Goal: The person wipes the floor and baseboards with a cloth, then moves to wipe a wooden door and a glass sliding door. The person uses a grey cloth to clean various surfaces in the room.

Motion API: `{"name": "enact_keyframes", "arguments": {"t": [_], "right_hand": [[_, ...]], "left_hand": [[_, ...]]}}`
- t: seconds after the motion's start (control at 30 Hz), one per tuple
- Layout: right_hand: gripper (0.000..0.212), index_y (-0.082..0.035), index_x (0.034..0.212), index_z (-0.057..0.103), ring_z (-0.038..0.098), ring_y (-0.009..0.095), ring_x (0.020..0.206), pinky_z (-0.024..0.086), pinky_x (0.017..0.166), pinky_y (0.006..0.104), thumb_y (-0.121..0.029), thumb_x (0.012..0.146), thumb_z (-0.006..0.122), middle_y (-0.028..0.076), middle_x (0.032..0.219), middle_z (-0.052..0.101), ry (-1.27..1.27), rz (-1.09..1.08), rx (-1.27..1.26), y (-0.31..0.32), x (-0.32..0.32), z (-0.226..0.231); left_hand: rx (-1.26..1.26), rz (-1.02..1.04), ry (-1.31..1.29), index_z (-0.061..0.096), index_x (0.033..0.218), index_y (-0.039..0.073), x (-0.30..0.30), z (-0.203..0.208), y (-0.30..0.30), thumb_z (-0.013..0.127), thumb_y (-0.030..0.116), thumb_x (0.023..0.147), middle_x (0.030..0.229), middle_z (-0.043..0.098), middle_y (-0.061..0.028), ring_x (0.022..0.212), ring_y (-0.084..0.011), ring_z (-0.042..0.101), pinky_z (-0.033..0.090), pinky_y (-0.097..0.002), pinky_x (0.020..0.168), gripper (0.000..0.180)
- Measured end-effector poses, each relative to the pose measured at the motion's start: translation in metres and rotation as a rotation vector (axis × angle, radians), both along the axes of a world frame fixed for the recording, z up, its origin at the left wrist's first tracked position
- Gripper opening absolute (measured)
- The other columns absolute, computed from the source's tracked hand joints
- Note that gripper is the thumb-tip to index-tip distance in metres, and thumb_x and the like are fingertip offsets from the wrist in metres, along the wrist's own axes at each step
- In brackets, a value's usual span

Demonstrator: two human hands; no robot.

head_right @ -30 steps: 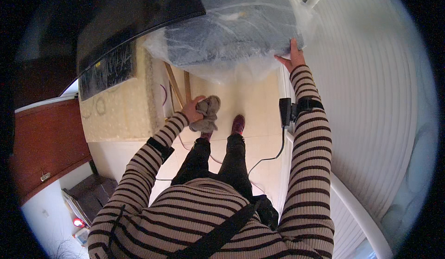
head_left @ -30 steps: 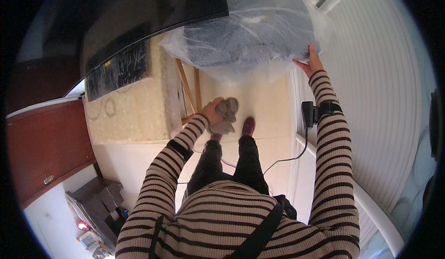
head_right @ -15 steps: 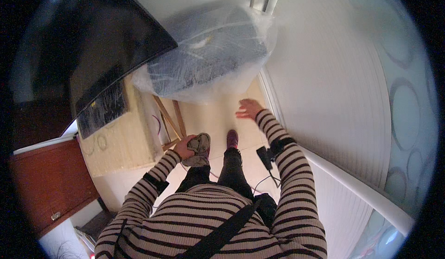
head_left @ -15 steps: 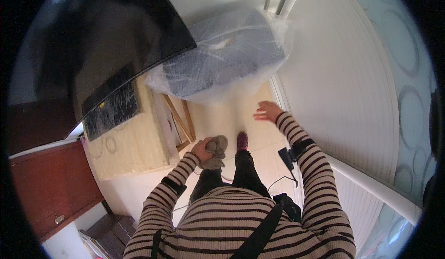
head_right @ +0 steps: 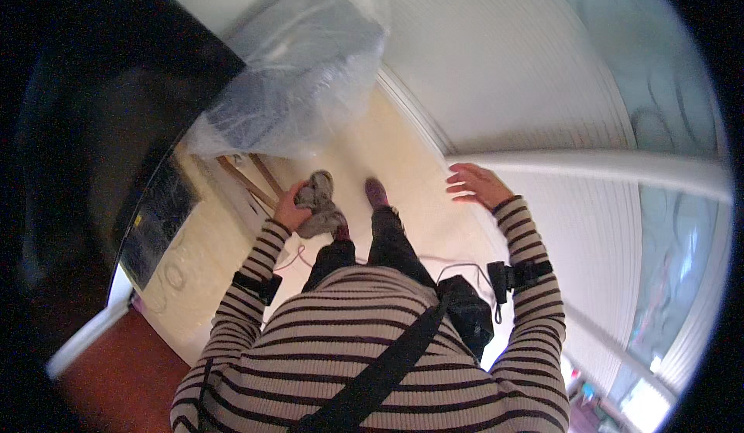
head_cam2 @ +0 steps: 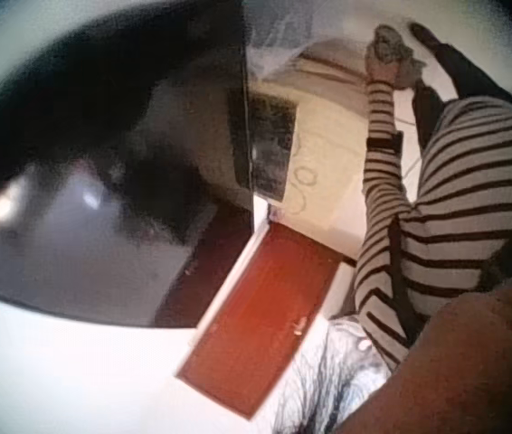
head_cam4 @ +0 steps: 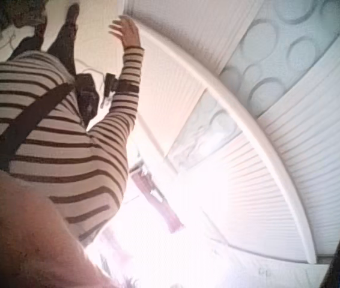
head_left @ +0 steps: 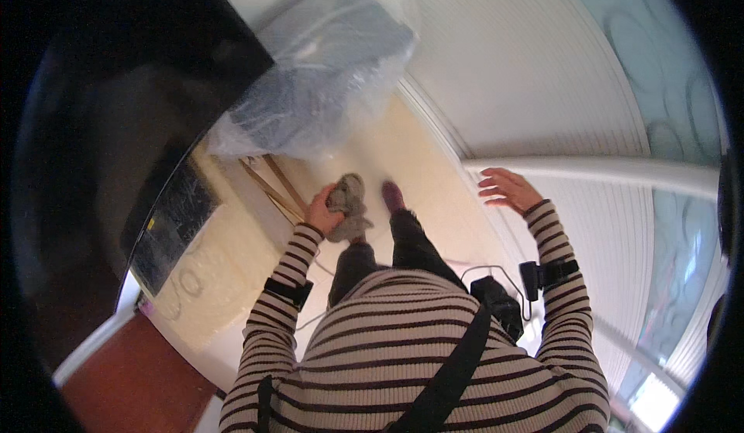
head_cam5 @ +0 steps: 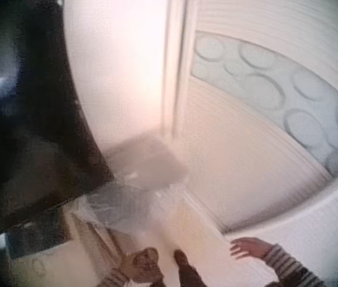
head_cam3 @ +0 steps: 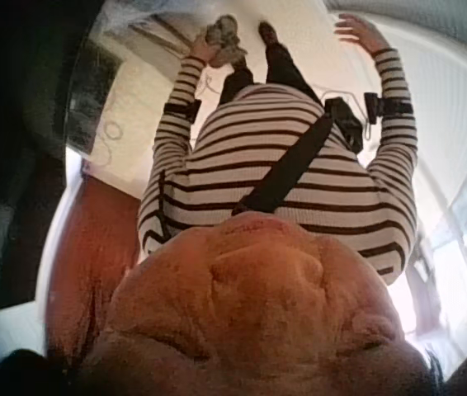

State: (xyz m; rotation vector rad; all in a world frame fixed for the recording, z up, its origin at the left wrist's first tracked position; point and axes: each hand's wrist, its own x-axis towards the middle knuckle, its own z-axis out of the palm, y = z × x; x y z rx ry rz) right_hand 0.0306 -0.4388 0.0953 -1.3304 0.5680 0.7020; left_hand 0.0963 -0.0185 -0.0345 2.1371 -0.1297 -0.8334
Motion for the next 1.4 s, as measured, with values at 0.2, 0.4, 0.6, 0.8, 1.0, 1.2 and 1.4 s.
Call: {"name": "enact_keyframes", "arguments": {"t": [0.2, 0.4, 0.6, 0.8, 1.0, 1.2, 1.4], "right_hand": [[0.039, -0.001, 0.115, 0.043, 0.056, 0.02, 0.089, 0.049, 0.076, 0.0298, -0.029, 0.088, 0.045, 0.012, 0.099, 0.055, 0.108, -0.277, -0.112, -0.006, -0.047, -0.021], [0.031, -0.003, 0.109, 0.048, 0.058, 0.02, 0.085, 0.052, 0.071, 0.0331, -0.024, 0.086, 0.05, 0.01, 0.095, 0.055, 0.461, -0.259, -0.106, -0.007, -0.191, -0.063], [0.023, -0.005, 0.098, 0.056, 0.058, 0.017, 0.083, 0.053, 0.068, 0.0322, -0.022, 0.083, 0.052, 0.007, 0.093, 0.057, 0.597, -0.145, -0.109, -0.009, -0.263, -0.063], [0.021, -0.003, 0.094, 0.058, 0.058, 0.016, 0.082, 0.053, 0.067, 0.0307, -0.018, 0.081, 0.052, 0.006, 0.09, 0.058, 0.523, -0.211, -0.104, -0.012, -0.285, -0.046], [0.017, -0.004, 0.092, 0.059, 0.058, 0.016, 0.079, 0.054, 0.066, 0.0321, -0.015, 0.081, 0.051, 0.006, 0.089, 0.059, 0.514, -0.278, -0.082, -0.009, -0.351, -0.072], [0.018, -0.002, 0.091, 0.059, 0.059, 0.017, 0.078, 0.054, 0.067, 0.0322, -0.014, 0.083, 0.048, 0.007, 0.089, 0.06, 0.711, -0.521, -0.049, 0.061, -0.4, -0.03], [0.019, -0.002, 0.095, 0.058, 0.06, 0.017, 0.081, 0.053, 0.067, 0.0314, -0.014, 0.083, 0.049, 0.007, 0.092, 0.06, 0.659, -0.742, -0.014, 0.154, -0.423, 0.018]], "left_hand": [[-0.051, -0.042, 0.076, 0.04, 0.119, 0.007, 0.089, -0.02, -0.006, 0.06, 0.007, 0.06, 0.109, 0.051, -0.0181, 0.1, -0.0289, 0.05, 0.04, -0.0342, 0.087, 0.062], [-0.075, -0.108, 0.129, 0.039, 0.12, 0.009, 0.051, -0.005, -0.028, 0.059, 0.006, 0.062, 0.112, 0.049, -0.0168, 0.103, -0.0292, 0.048, 0.039, -0.0343, 0.088, 0.062], [0.053, -0.22, 0.175, 0.039, 0.12, 0.008, 0.028, -0.009, -0.037, 0.06, 0.007, 0.061, 0.113, 0.049, -0.0169, 0.103, -0.0293, 0.048, 0.04, -0.0356, 0.087, 0.062], [0.206, -0.31, 0.131, 0.037, 0.123, 0.007, 0.033, -0.009, -0.053, 0.06, 0.009, 0.065, 0.116, 0.047, -0.0166, 0.103, -0.0284, 0.048, 0.041, -0.0357, 0.085, 0.062], [0.261, -0.432, 0.236, 0.035, 0.124, 0.006, 0.034, -0.021, -0.109, 0.06, 0.012, 0.067, 0.119, 0.045, -0.0168, 0.105, -0.0303, 0.047, 0.041, -0.0372, 0.086, 0.063], [0.359, -0.562, 0.247, 0.033, 0.125, 0.007, 0.032, -0.025, -0.137, 0.06, 0.014, 0.068, 0.122, 0.042, -0.0169, 0.108, -0.0321, 0.044, 0.04, -0.0384, 0.089, 0.063], [0.384, -0.759, 0.234, 0.031, 0.127, 0.008, 0.023, -0.047, -0.146, 0.06, 0.015, 0.07, 0.124, 0.039, -0.017, 0.107, -0.0329, 0.044, 0.042, -0.0427, 0.087, 0.064]]}}
